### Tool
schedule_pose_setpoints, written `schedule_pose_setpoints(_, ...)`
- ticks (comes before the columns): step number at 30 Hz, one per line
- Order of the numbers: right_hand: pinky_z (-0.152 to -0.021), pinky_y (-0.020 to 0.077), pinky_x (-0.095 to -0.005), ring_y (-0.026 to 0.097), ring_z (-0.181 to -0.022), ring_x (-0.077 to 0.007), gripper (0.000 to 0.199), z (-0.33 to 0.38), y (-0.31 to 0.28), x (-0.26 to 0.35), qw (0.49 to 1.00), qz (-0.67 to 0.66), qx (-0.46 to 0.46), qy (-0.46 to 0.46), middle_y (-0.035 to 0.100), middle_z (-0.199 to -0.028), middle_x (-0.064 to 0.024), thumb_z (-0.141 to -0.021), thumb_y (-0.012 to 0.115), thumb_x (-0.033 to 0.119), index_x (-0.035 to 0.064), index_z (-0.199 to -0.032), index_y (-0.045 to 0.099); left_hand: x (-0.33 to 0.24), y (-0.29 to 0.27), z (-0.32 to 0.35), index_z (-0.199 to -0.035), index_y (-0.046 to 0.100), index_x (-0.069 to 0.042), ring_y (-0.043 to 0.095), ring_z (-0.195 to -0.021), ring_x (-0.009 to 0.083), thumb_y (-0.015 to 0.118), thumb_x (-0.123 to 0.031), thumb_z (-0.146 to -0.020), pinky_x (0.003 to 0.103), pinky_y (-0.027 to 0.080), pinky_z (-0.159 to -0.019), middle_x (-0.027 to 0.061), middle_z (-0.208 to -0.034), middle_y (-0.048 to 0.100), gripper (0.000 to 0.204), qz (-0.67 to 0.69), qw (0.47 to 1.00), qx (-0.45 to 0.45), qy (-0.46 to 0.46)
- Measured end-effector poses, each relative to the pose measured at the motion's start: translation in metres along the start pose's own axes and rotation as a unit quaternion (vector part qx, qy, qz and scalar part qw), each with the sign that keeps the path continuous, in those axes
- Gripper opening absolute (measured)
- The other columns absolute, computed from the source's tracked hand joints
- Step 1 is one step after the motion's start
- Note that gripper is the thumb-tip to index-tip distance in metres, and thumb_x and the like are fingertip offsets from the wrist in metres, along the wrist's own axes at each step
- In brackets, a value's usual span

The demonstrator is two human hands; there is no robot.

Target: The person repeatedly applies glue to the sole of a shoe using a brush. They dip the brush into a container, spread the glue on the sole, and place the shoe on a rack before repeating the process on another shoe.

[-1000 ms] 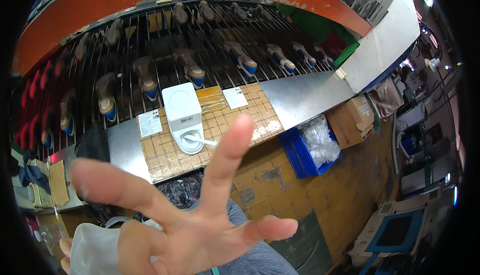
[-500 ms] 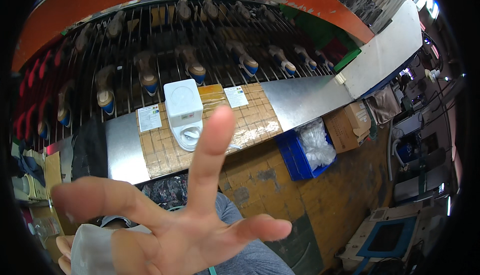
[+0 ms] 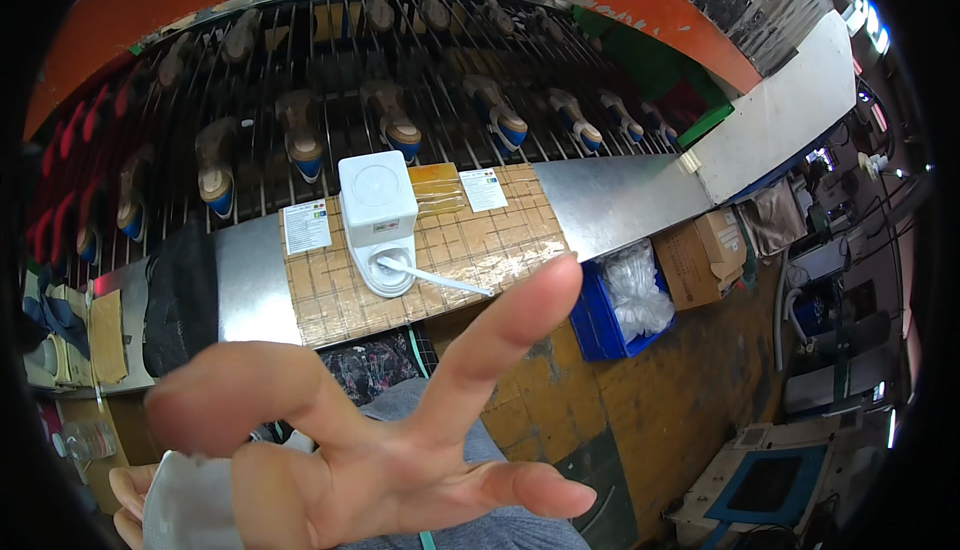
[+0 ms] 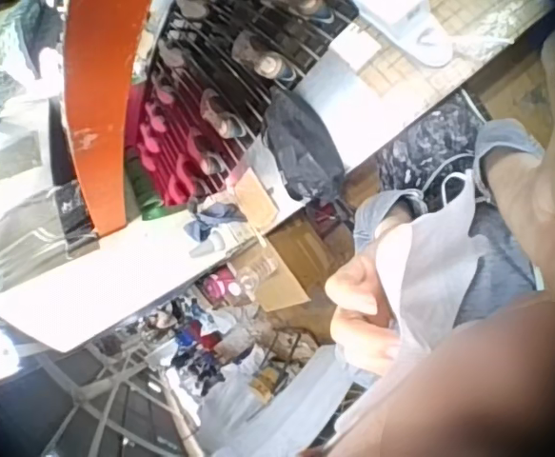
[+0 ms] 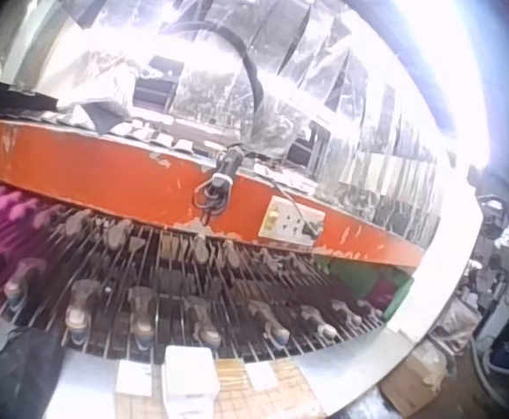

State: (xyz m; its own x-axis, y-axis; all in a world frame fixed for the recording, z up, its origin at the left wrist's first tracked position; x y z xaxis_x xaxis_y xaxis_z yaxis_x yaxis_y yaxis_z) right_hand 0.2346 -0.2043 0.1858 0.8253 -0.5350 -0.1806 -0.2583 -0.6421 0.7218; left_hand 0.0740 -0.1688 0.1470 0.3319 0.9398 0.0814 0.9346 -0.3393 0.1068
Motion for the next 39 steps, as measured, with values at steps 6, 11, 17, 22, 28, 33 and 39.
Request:
schedule_pose_setpoints(6,-0.077,0.042,-0.0339,0.053,-0.094,-0.0231,0.037,-0.003,-0.001,-0.001,0.999,0.03,0.013,0.021,0.053,-0.116,-0.0113,-0.076,0.061,0.017,0.0252,-0.108,0.046,0.0,-0.002,0.0,-0.108,0.057,-0.018,0.048,-0.108,0.0097,0.059,-0.023,-0.087,0.04,0.027,-0.092,-0.0041,-0.107,0.057,0.022,-0.009,1.0,0.0,0.004)
schedule_pose_setpoints(11,-0.075,0.0415,-0.0355,0.054,-0.092,-0.0238,0.03,-0.007,-0.004,-0.003,0.998,0.05,0.029,0.039,0.055,-0.112,-0.0121,-0.073,0.061,0.015,0.0214,-0.101,0.051,0.0,-0.005,-0.001,-0.107,0.057,-0.018,0.048,-0.109,0.0094,0.059,-0.023,-0.087,0.04,0.027,-0.092,-0.0044,-0.107,0.057,0.021,-0.013,1.0,0.002,0.002)
schedule_pose_setpoints(17,-0.073,0.0408,-0.0374,0.054,-0.09,-0.0247,0.023,-0.013,-0.009,-0.004,0.988,0.099,0.075,0.086,0.058,-0.108,-0.0131,-0.07,0.061,0.012,0.0167,-0.092,0.057,-0.003,-0.007,-0.001,-0.107,0.058,-0.018,0.048,-0.109,0.009,0.059,-0.023,-0.087,0.04,0.027,-0.092,-0.0047,-0.107,0.057,0.021,-0.02,1.0,-0.001,0.003)
schedule_pose_setpoints(22,-0.072,0.0402,-0.039,0.055,-0.087,-0.0255,0.017,-0.032,-0.015,-0.009,0.903,0.357,0.202,0.125,0.06,-0.104,-0.014,-0.068,0.061,0.01,0.0129,-0.085,0.062,-0.007,-0.011,-0.004,-0.107,0.058,-0.018,0.048,-0.109,0.0086,0.059,-0.023,-0.087,0.04,0.026,-0.092,-0.005,-0.106,0.057,0.021,-0.029,1.0,-0.001,0.007)
schedule_pose_setpoints(28,-0.071,0.0385,-0.0383,0.058,-0.084,-0.0254,0.01,-0.022,0.004,-0.03,0.547,0.75,0.368,0.049,0.064,-0.098,-0.0171,-0.065,0.06,0.011,0.0062,-0.072,0.065,-0.013,-0.013,-0.01,-0.106,0.059,-0.018,0.048,-0.11,0.0082,0.059,-0.023,-0.086,0.039,0.026,-0.092,-0.0053,-0.106,0.057,0.021,-0.038,0.999,0.004,0.012)
schedule_pose_setpoints(33,-0.083,0.0375,-0.0279,0.057,-0.083,-0.0149,0.009,-0.007,0.05,0.015,0.419,0.857,0.254,0.159,0.064,-0.1,-0.0101,-0.072,0.065,0.011,0.008,-0.08,0.064,-0.012,-0.018,-0.012,-0.106,0.059,-0.018,0.048,-0.11,0.0079,0.06,-0.023,-0.086,0.039,0.026,-0.092,-0.0056,-0.106,0.057,0.02,-0.054,0.998,0.003,0.019)
schedule_pose_setpoints(39,-0.09,0.0352,-0.0314,0.056,-0.088,-0.0166,0.021,-0.011,0.046,0.041,0.397,0.868,0.247,0.164,0.062,-0.106,-0.0123,-0.075,0.066,0.022,0.0066,-0.088,0.064,-0.006,-0.026,-0.014,-0.106,0.06,-0.018,0.047,-0.11,0.0075,0.06,-0.023,-0.086,0.039,0.025,-0.091,-0.0059,-0.106,0.057,0.02,-0.096,0.995,-0.008,0.02)
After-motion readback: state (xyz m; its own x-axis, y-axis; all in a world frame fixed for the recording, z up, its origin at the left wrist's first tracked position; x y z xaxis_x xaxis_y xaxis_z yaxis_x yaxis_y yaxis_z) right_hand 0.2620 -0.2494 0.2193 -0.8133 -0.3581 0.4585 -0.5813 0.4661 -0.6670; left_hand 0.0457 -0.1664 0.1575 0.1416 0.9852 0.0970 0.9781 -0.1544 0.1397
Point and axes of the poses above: each hand's wrist, its own z-axis away from the middle knuckle, its own y-axis out of the palm, x = y × z, the point moved 2 cm from there along -z, towards the middle knuckle
